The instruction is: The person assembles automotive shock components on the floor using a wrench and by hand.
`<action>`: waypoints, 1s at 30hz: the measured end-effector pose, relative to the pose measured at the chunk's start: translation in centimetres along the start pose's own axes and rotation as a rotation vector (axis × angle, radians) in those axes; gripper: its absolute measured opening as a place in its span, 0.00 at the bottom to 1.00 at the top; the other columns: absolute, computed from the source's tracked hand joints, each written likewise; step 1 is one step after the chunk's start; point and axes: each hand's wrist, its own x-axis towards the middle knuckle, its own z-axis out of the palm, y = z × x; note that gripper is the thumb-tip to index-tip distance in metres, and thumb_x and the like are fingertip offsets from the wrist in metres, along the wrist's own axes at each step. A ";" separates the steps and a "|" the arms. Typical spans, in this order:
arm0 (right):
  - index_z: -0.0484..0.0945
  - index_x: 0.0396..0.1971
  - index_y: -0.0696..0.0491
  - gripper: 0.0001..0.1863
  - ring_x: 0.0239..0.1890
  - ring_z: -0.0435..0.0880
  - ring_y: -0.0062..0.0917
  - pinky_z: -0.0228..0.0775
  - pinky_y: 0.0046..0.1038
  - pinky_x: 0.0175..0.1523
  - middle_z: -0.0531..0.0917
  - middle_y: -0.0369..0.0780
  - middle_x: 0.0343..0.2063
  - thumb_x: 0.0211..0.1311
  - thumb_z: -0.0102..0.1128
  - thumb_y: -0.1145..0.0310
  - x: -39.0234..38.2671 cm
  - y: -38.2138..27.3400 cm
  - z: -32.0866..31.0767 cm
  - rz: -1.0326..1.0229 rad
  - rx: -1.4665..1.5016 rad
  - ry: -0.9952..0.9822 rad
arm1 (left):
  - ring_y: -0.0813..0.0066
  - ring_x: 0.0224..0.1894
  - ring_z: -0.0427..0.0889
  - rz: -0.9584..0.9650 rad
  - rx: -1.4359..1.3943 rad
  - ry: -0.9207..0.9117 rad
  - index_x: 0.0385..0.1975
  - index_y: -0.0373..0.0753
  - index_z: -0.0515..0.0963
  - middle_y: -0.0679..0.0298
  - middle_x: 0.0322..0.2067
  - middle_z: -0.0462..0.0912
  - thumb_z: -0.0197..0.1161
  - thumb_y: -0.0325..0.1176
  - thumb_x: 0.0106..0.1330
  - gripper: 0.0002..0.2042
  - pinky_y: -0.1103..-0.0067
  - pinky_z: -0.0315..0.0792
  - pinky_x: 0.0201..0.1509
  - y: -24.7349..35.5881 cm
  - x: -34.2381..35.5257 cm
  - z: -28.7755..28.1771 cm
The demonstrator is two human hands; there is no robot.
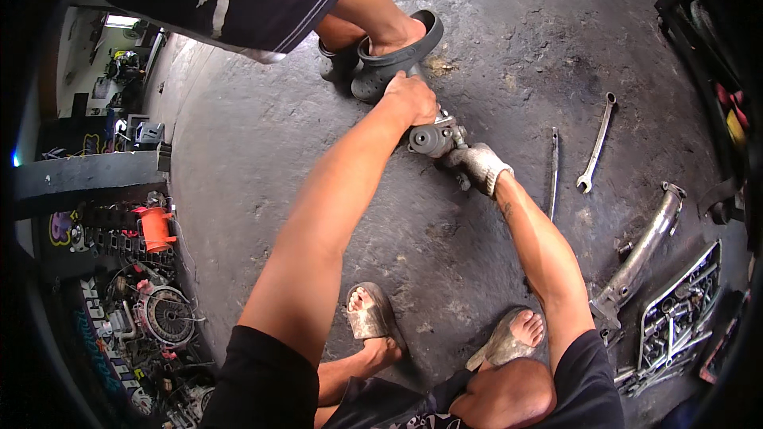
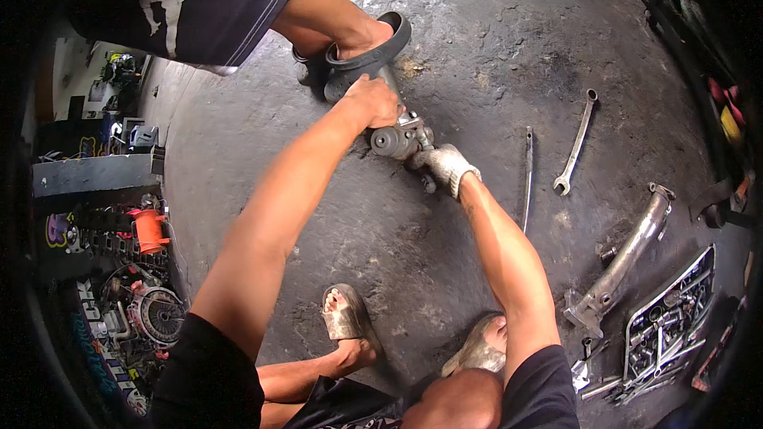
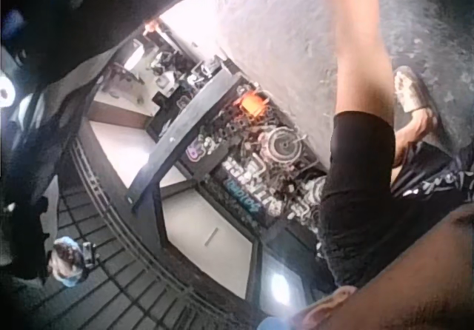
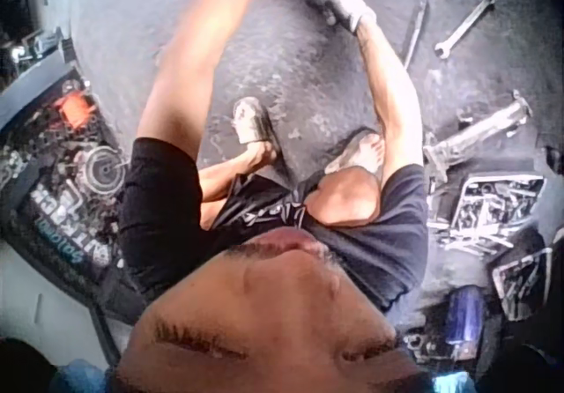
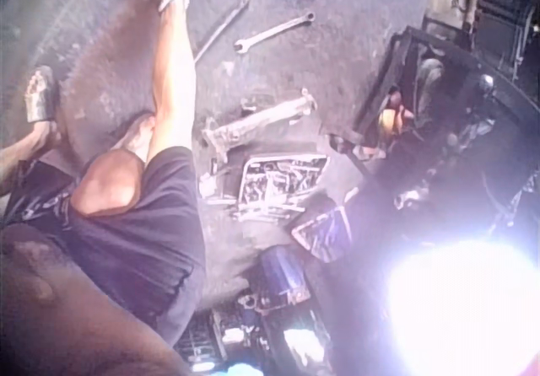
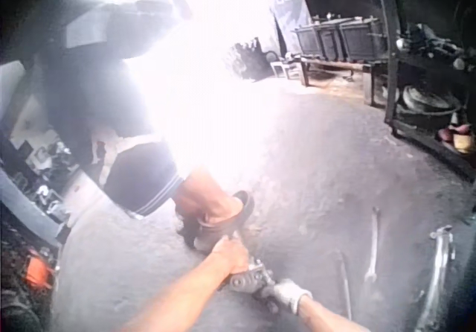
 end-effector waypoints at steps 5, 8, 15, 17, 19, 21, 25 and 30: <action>0.84 0.30 0.63 0.15 0.18 0.81 0.31 0.71 0.37 0.23 0.82 0.43 0.21 0.61 0.67 0.63 1.0 0.1 -0.1 0.044 -0.063 0.017 | 0.56 0.67 0.77 0.010 0.003 0.002 0.52 0.41 0.87 0.55 0.59 0.85 0.45 0.53 0.78 0.26 0.53 0.64 0.72 0.2 0.1 -0.2; 0.83 0.40 0.65 0.21 0.28 0.86 0.36 0.77 0.39 0.33 0.86 0.47 0.29 0.70 0.57 0.58 2.2 0.9 0.1 -0.037 -0.455 0.221 | 0.57 0.68 0.76 -0.006 0.010 -0.056 0.55 0.45 0.86 0.60 0.61 0.84 0.47 0.51 0.78 0.24 0.54 0.66 0.71 0.8 0.2 -1.2; 0.83 0.52 0.63 0.26 0.60 0.82 0.54 0.73 0.47 0.61 0.85 0.62 0.50 0.72 0.49 0.55 1.2 0.1 0.0 -0.027 -0.583 0.266 | 0.61 0.64 0.81 -0.021 -0.016 0.077 0.55 0.51 0.88 0.65 0.59 0.86 0.51 0.48 0.76 0.20 0.57 0.73 0.65 0.2 0.7 1.0; 0.83 0.51 0.62 0.26 0.59 0.83 0.54 0.74 0.47 0.60 0.85 0.62 0.50 0.71 0.51 0.55 0.8 -0.2 0.1 -0.013 -0.611 0.298 | 0.56 0.58 0.84 0.083 0.024 0.136 0.49 0.45 0.88 0.63 0.55 0.87 0.51 0.48 0.75 0.20 0.54 0.75 0.63 -0.6 1.2 2.0; 0.84 0.51 0.61 0.25 0.59 0.83 0.54 0.75 0.47 0.59 0.85 0.63 0.49 0.70 0.52 0.55 0.1 -1.3 0.8 -0.012 -0.633 0.316 | 0.52 0.52 0.86 0.172 0.075 0.188 0.43 0.40 0.89 0.61 0.50 0.89 0.52 0.47 0.74 0.21 0.51 0.78 0.60 -2.4 1.7 3.7; 0.84 0.51 0.58 0.24 0.58 0.83 0.56 0.76 0.46 0.60 0.86 0.60 0.47 0.68 0.53 0.55 -1.7 -3.0 2.4 -0.107 -0.733 0.266 | 0.54 0.48 0.88 0.117 0.042 0.265 0.38 0.41 0.88 0.61 0.43 0.90 0.53 0.44 0.73 0.18 0.52 0.81 0.55 -4.9 1.5 6.3; 0.83 0.50 0.56 0.20 0.49 0.88 0.53 0.81 0.47 0.53 0.87 0.58 0.43 0.65 0.56 0.59 -3.6 -3.5 -1.8 -0.339 -0.855 0.471 | 0.53 0.49 0.87 0.170 -0.009 0.271 0.37 0.40 0.87 0.55 0.41 0.90 0.49 0.46 0.77 0.20 0.56 0.81 0.55 -0.4 -0.6 4.6; 0.79 0.45 0.55 0.16 0.36 0.90 0.49 0.82 0.48 0.43 0.88 0.53 0.30 0.64 0.62 0.60 -4.8 -8.3 -7.6 -0.570 -1.547 0.449 | 0.43 0.47 0.87 -0.102 -0.494 0.368 0.41 0.32 0.84 0.42 0.41 0.88 0.49 0.45 0.78 0.22 0.54 0.80 0.56 6.7 -5.3 4.8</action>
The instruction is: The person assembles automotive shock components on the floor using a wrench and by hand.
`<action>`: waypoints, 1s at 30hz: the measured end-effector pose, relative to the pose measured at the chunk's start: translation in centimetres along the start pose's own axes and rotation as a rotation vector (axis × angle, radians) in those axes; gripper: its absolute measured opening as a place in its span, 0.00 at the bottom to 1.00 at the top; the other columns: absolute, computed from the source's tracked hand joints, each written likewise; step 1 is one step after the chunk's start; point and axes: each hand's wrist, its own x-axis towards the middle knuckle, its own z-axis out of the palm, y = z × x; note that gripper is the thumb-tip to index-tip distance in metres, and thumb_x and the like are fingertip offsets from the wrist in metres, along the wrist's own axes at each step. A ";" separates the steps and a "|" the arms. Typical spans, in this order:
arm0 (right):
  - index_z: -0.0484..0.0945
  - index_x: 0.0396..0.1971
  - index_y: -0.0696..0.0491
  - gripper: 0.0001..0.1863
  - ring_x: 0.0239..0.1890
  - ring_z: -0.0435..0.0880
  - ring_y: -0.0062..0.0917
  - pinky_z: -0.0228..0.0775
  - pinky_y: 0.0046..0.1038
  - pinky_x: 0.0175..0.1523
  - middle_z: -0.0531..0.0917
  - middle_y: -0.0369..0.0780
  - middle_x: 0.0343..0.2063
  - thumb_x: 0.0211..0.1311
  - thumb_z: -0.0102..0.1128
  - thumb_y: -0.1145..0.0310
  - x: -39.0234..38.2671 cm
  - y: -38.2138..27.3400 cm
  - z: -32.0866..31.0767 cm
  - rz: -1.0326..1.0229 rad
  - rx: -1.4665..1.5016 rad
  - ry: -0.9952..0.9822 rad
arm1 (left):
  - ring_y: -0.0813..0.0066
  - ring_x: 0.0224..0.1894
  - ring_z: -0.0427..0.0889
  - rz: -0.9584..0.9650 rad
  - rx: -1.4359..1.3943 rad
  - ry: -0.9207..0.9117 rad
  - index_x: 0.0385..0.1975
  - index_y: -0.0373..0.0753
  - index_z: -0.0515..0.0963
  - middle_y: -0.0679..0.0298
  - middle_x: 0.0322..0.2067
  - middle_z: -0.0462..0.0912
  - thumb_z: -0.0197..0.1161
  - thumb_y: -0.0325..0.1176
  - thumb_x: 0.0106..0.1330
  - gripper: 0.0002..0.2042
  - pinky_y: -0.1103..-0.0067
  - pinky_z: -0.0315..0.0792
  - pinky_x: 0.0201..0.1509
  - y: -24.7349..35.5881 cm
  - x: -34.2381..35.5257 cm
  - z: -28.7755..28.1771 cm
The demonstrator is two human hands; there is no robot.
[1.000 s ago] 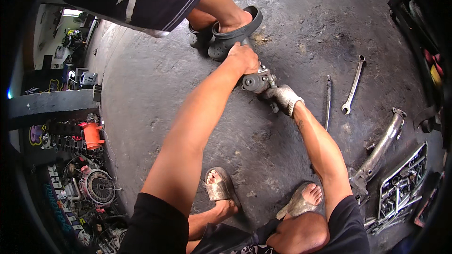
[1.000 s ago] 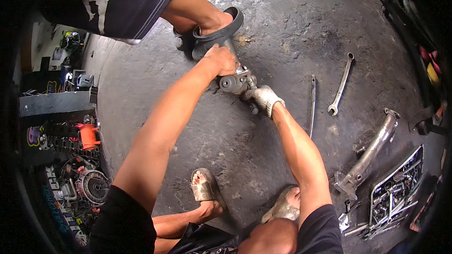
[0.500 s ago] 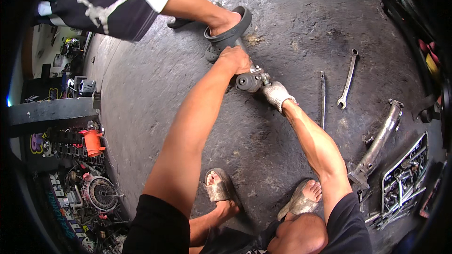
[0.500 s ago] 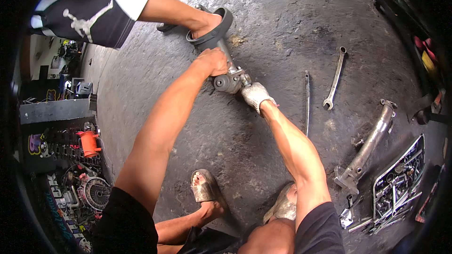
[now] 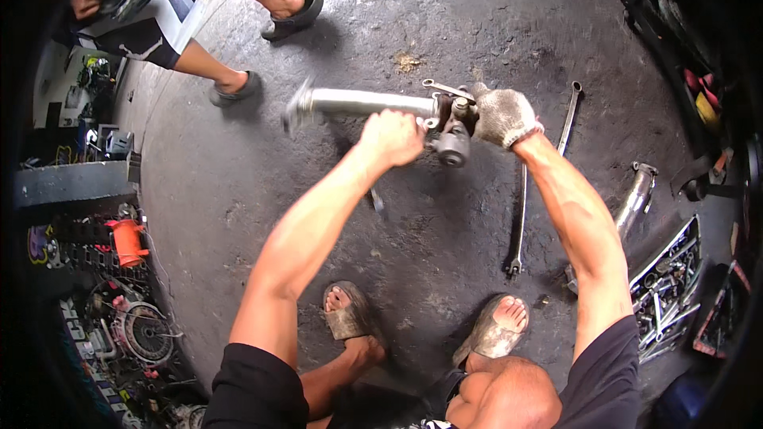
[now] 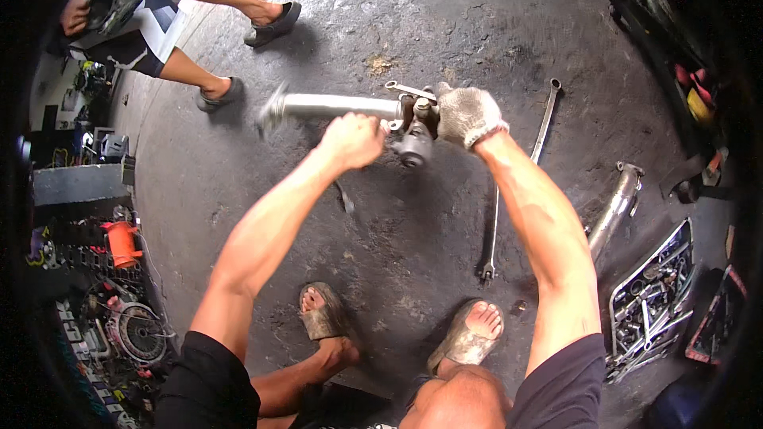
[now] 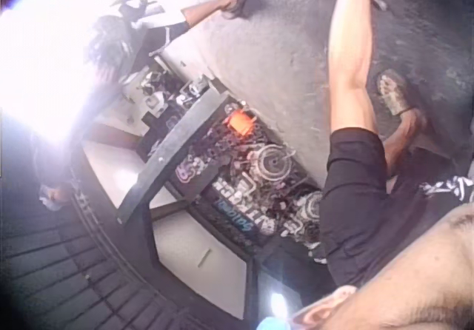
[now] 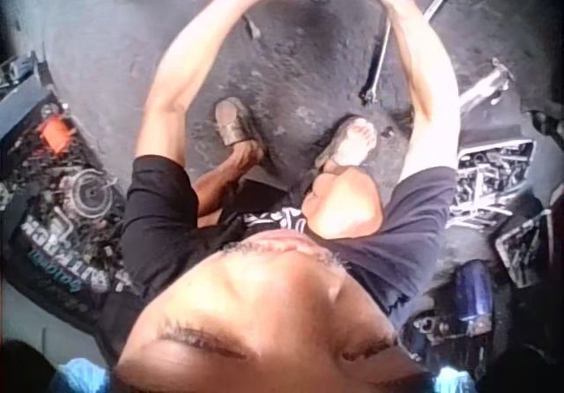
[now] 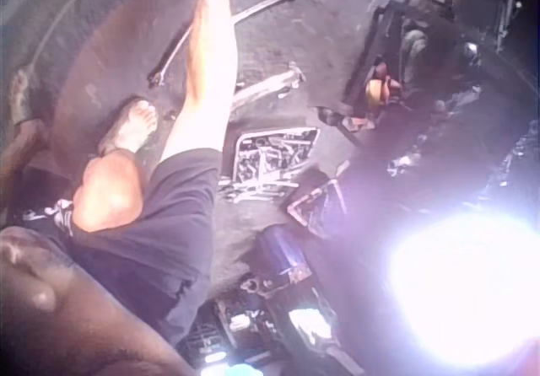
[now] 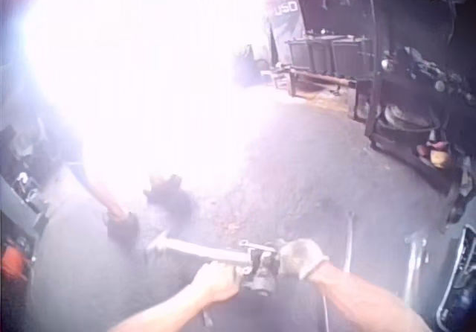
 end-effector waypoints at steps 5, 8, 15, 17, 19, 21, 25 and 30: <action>0.79 0.43 0.54 0.11 0.38 0.90 0.46 0.81 0.48 0.39 0.89 0.48 0.31 0.72 0.54 0.63 3.3 -0.6 -0.3 -0.299 -0.237 -0.052 | 0.44 0.49 0.85 -0.122 -0.305 0.301 0.35 0.31 0.83 0.43 0.40 0.86 0.64 0.37 0.68 0.12 0.58 0.78 0.57 3.3 -5.4 4.8; 0.79 0.42 0.54 0.11 0.38 0.90 0.45 0.81 0.46 0.41 0.88 0.47 0.32 0.66 0.59 0.64 4.0 0.4 1.8 -0.346 -0.248 -0.049 | 0.48 0.60 0.77 -0.167 -0.332 0.478 0.50 0.37 0.81 0.49 0.53 0.80 0.75 0.40 0.60 0.21 0.58 0.70 0.65 2.3 -7.5 4.5; 0.79 0.43 0.54 0.11 0.41 0.88 0.43 0.82 0.44 0.46 0.86 0.48 0.34 0.63 0.65 0.68 1.4 -2.0 -3.4 -0.181 -0.179 0.053 | 0.51 0.65 0.76 -0.257 -0.308 0.145 0.67 0.44 0.69 0.53 0.58 0.78 0.81 0.54 0.54 0.43 0.58 0.71 0.68 -5.1 -8.5 10.0; 0.78 0.41 0.56 0.13 0.32 0.89 0.45 0.83 0.44 0.39 0.86 0.50 0.28 0.74 0.58 0.59 -3.1 -5.3 -7.0 0.086 -0.044 -0.041 | 0.53 0.61 0.79 -0.263 -0.326 0.153 0.63 0.43 0.71 0.55 0.54 0.80 0.80 0.55 0.54 0.40 0.59 0.76 0.62 -4.7 -8.6 10.2; 0.77 0.40 0.56 0.17 0.26 0.88 0.45 0.82 0.44 0.35 0.85 0.51 0.23 0.77 0.54 0.55 -6.3 -4.2 -6.0 0.205 0.106 -0.118 | 0.52 0.59 0.81 -0.224 -0.284 0.261 0.61 0.43 0.72 0.55 0.53 0.80 0.80 0.55 0.53 0.39 0.58 0.77 0.60 -4.3 -8.3 9.9; 0.77 0.40 0.55 0.15 0.28 0.88 0.49 0.81 0.45 0.35 0.85 0.53 0.24 0.76 0.56 0.56 -9.3 -4.8 -4.1 0.173 0.284 -0.034 | 0.51 0.58 0.81 -0.221 -0.296 0.257 0.60 0.43 0.72 0.55 0.52 0.81 0.80 0.55 0.54 0.38 0.57 0.77 0.59 -4.4 -8.2 10.2; 0.80 0.55 0.53 0.16 0.41 0.88 0.52 0.79 0.44 0.46 0.87 0.54 0.37 0.70 0.58 0.71 -11.6 -7.4 -0.1 0.085 0.373 0.195 | 0.51 0.57 0.82 -0.218 -0.314 0.219 0.58 0.43 0.73 0.54 0.50 0.83 0.79 0.55 0.55 0.35 0.57 0.77 0.60 -4.5 -7.9 10.1; 0.77 0.63 0.50 0.26 0.40 0.87 0.51 0.81 0.46 0.45 0.86 0.53 0.40 0.64 0.52 0.77 -10.0 -10.6 1.0 0.152 0.079 0.181 | 0.50 0.56 0.83 -0.225 -0.356 0.207 0.58 0.43 0.72 0.55 0.49 0.83 0.79 0.52 0.56 0.34 0.57 0.77 0.59 -5.0 -8.1 10.2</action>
